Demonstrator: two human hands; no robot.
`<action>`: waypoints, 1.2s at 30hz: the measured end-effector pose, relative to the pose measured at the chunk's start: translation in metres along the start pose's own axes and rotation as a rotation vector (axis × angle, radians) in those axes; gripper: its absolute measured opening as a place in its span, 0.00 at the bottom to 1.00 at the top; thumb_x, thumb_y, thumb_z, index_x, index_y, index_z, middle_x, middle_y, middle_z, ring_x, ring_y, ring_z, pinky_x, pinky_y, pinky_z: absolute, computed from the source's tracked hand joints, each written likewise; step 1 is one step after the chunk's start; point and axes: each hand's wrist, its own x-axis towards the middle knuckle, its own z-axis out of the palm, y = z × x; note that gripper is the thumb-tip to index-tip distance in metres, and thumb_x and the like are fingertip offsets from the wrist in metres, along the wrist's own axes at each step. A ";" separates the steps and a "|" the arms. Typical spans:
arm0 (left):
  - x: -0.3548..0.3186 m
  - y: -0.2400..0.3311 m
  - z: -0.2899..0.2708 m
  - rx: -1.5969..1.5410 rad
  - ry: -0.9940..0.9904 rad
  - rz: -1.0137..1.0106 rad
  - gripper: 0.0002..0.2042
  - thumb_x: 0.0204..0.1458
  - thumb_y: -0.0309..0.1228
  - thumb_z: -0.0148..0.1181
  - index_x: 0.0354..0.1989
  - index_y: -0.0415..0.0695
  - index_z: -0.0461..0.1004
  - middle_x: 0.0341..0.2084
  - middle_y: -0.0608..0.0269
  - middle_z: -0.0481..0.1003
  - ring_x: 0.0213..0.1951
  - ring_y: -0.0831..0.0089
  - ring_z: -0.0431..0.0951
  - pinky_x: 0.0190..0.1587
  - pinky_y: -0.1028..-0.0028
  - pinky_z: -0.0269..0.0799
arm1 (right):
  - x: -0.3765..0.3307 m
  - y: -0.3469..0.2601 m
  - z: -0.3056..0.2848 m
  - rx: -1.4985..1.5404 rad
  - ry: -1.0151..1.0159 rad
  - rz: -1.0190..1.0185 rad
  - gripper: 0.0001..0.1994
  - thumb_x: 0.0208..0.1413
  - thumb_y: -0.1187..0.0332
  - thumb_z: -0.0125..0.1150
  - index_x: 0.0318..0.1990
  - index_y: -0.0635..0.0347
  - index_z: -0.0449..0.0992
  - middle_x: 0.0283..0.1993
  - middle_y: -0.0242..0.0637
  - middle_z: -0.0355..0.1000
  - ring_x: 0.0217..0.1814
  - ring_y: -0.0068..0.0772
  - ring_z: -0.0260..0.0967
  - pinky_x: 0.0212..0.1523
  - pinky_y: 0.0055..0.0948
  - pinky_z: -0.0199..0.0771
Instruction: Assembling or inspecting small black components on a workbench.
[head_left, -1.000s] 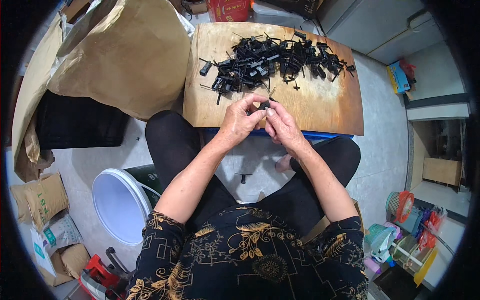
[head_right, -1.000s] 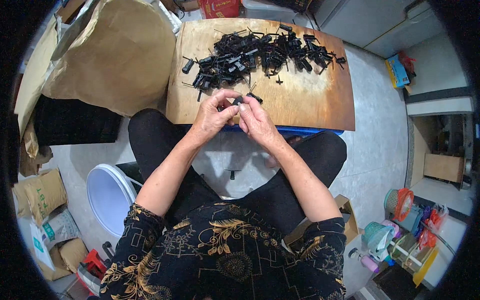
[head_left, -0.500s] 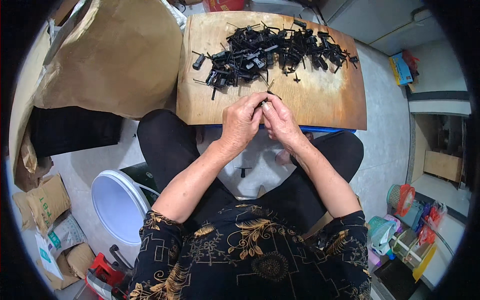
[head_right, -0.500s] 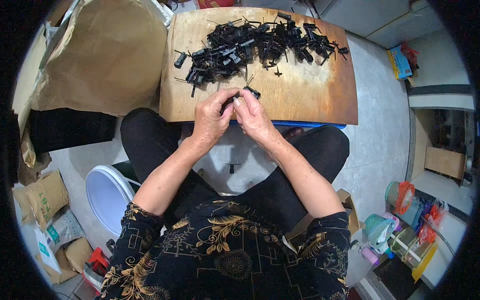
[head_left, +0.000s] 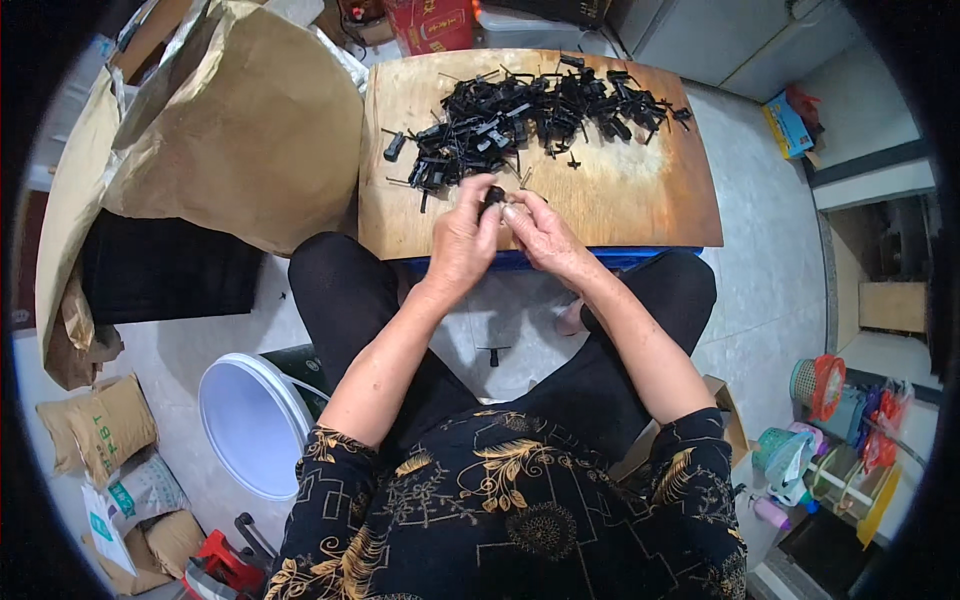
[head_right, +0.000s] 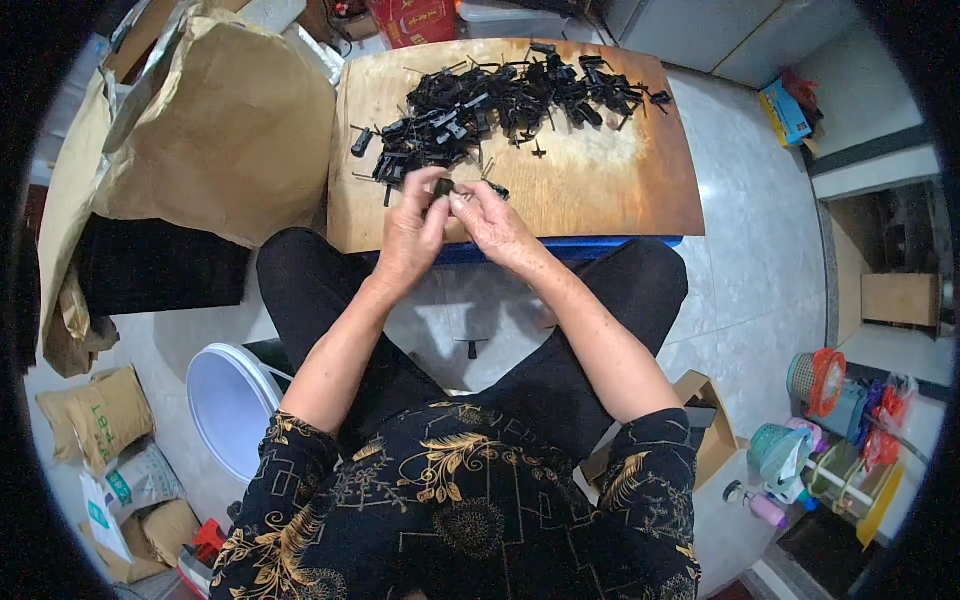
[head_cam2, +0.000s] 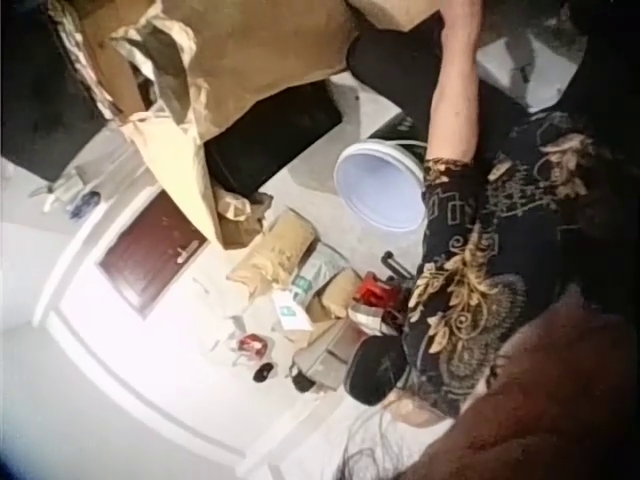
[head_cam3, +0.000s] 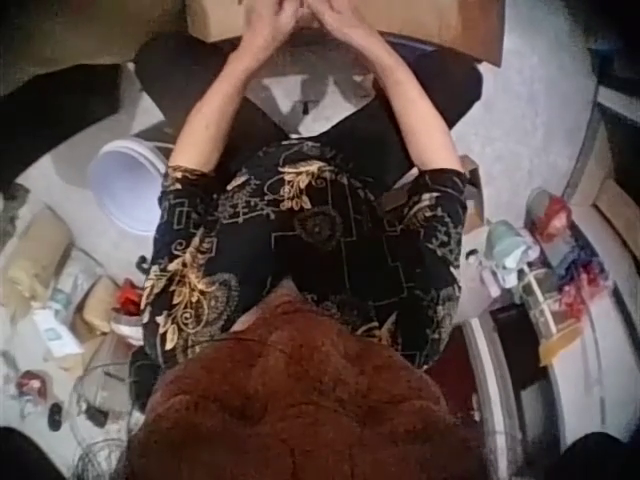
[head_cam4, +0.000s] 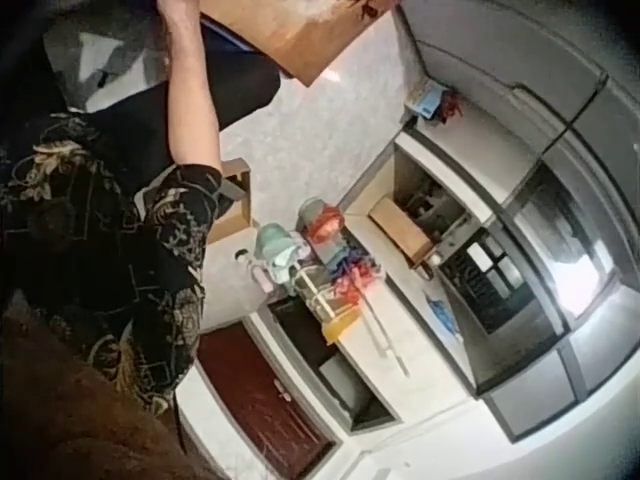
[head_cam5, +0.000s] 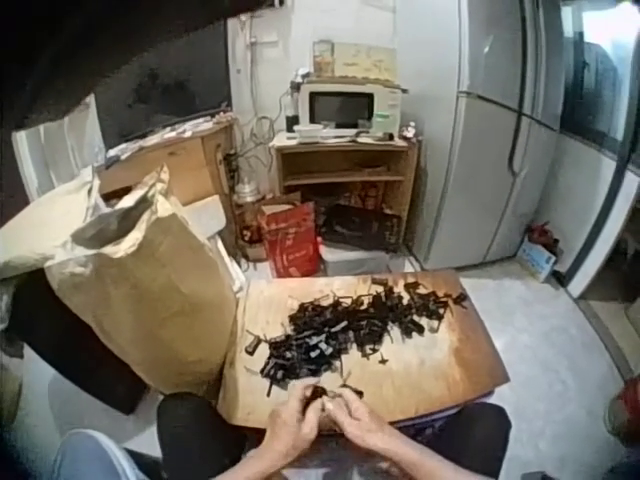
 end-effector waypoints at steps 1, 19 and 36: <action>0.003 0.002 -0.005 -0.224 -0.037 -0.082 0.14 0.54 0.23 0.48 0.49 0.44 0.61 0.26 0.58 0.75 0.24 0.72 0.76 0.24 0.75 0.69 | -0.001 0.000 0.000 -0.124 0.023 -0.106 0.15 0.60 0.61 0.47 0.48 0.62 0.64 0.22 0.28 0.64 0.17 0.12 0.54 0.14 0.17 0.53; 0.002 0.007 -0.024 -0.838 -0.457 -0.438 0.18 0.53 0.31 0.55 0.51 0.41 0.65 0.27 0.67 0.71 0.21 0.81 0.72 0.14 0.86 0.60 | -0.014 -0.013 -0.015 0.159 -0.071 -0.040 0.10 0.56 0.62 0.56 0.37 0.58 0.69 0.23 0.25 0.67 0.14 0.09 0.55 0.13 0.10 0.50; 0.004 0.017 -0.017 -0.453 -0.496 -0.396 0.17 0.53 0.26 0.51 0.52 0.43 0.58 0.28 0.64 0.70 0.21 0.82 0.69 0.19 0.84 0.60 | -0.014 -0.010 -0.009 -0.023 -0.101 -0.070 0.14 0.62 0.56 0.42 0.30 0.54 0.66 0.18 0.21 0.58 0.19 0.11 0.50 0.18 0.14 0.50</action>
